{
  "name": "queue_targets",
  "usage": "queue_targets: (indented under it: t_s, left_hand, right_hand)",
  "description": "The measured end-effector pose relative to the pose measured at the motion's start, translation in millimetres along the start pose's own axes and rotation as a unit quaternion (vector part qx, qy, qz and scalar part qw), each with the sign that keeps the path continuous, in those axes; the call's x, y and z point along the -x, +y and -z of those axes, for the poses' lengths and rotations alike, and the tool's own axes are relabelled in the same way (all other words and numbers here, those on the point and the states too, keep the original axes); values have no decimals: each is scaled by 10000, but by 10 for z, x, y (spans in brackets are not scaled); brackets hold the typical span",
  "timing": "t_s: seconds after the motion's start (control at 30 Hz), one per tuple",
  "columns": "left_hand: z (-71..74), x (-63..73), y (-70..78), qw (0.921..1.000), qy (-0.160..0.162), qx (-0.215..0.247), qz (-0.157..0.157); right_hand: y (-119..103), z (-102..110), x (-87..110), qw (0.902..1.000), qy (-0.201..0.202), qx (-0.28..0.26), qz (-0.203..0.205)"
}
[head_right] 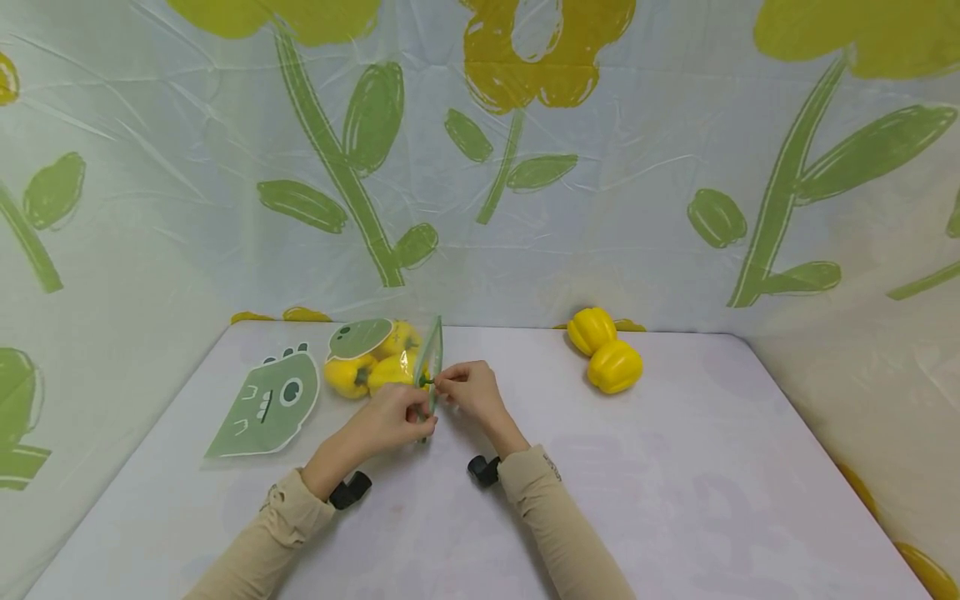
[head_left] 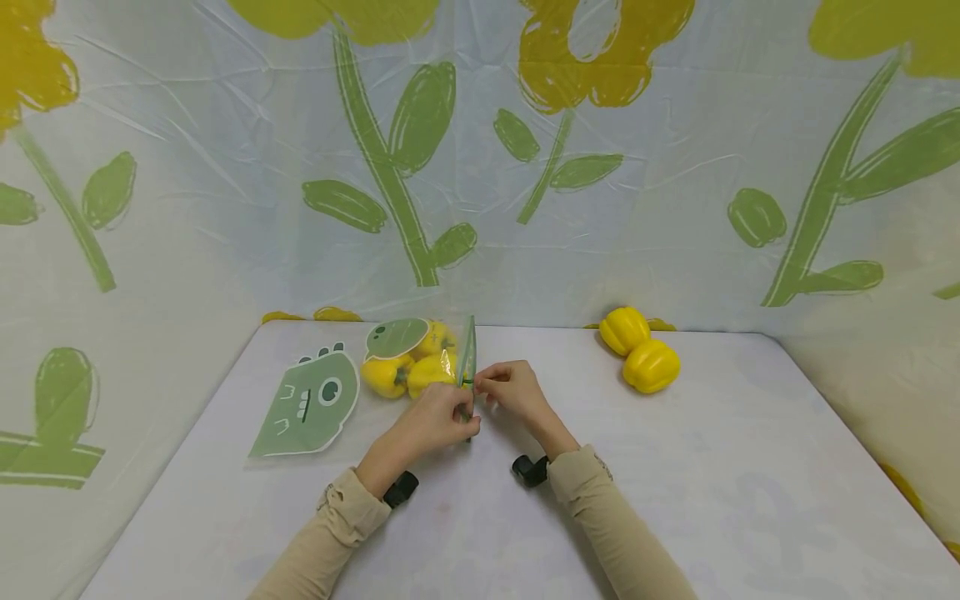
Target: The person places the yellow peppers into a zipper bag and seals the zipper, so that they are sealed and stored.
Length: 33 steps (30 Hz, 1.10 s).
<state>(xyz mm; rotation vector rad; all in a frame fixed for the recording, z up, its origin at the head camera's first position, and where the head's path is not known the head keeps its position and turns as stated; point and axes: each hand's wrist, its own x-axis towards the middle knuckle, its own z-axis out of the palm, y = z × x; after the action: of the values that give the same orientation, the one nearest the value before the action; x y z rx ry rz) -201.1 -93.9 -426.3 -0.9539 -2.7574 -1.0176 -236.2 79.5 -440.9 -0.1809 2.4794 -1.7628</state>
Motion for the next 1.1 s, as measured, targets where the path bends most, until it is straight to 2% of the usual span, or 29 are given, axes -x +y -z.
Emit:
queue_targets:
  t_s: [0.17, 0.43, 0.77, 0.93, 1.1]
  left_hand:
    - [7, -5, -2, 10000, -24, -30, -27]
    - [-6, -10, -21, 9999, -80, -22, -114]
    - [-29, -9, -5, 9999, -72, 14, -149]
    - [-32, -8, -11, 9999, -63, 35, -129]
    - [-20, 0, -28, 9999, -74, -23, -115]
  right_hand:
    - [-3, -14, 0, 9998, 22, -6, 210]
    - [-2, -39, -84, 9998, -8, -82, -164]
    - [28, -47, -91, 9993, -237, -214, -175]
    - [-8, 144, -54, 9995, -263, -175, -39]
    - [-95, 524, -19, 9997, 2, -132, 204]
